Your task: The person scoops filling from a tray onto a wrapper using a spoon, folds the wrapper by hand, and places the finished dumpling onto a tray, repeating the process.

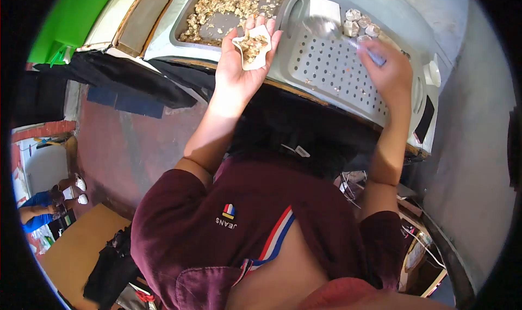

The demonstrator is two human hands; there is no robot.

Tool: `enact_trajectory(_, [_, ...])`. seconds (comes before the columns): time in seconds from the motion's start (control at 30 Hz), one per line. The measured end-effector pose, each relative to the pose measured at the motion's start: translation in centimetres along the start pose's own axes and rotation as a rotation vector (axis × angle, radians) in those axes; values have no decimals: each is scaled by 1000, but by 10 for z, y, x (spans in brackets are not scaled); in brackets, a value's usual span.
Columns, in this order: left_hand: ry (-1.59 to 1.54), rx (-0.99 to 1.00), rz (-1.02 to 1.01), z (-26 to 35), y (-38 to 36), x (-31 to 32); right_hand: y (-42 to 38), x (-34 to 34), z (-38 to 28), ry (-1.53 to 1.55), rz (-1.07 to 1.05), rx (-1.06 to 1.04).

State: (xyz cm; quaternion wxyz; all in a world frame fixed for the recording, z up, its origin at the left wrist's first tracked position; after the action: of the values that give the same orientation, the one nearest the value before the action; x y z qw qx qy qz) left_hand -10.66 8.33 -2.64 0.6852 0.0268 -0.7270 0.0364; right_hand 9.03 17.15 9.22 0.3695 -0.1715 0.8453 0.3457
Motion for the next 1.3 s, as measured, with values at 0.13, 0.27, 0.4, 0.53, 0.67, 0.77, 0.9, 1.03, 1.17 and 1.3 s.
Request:
enact_trajectory(0.13, [-19, -22, -30, -12, 5, 0, -45, 12, 62, 87, -158, 293])
enact_trajectory(0.27, [-16, -90, 4, -39, 13, -1, -70, 16, 80, 175, -45, 297])
enact_trajectory(0.4, [-34, -145, -5, -71, 16, 6, -71, 10, 14, 213, 158, 50])
enact_trajectory(0.53, [-45, -195, -115, -102, 15, 13, -77, 13, -41, 547, 293, -85])
enact_trajectory(0.67, [40, -243, -131, -124, 11, 7, -77, 11, -48, 472, 310, -124])
enact_trajectory(0.77, [104, -235, -152, -135, 7, 6, -83, 14, -43, 399, 277, -123])
enact_trajectory(0.9, [162, -245, -97, -143, 6, 0, -90, 12, -44, 321, 252, -129])
enact_trajectory(1.03, [155, -288, -161, -155, 3, 2, -93, 11, -42, 303, 232, -136])
enact_trajectory(1.17, [273, -257, -102, -158, 4, 0, -97, 10, -42, 213, 210, -171])
enact_trajectory(1.3, [237, -277, -113, -160, 4, -5, -102, -1, -33, 329, 261, -122])
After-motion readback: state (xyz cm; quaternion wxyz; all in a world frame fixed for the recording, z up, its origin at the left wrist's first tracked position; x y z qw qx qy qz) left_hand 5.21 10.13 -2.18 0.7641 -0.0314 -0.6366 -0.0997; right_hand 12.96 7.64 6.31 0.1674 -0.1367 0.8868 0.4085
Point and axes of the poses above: each hand's wrist, its own y-axis towards the middle knuckle, its own x-axis out of the palm, z = x × y, the point moved 10 cm from there along y, towards the middle knuckle, and after that the axes turned 15 degrees about y, right-handed, at the moved point
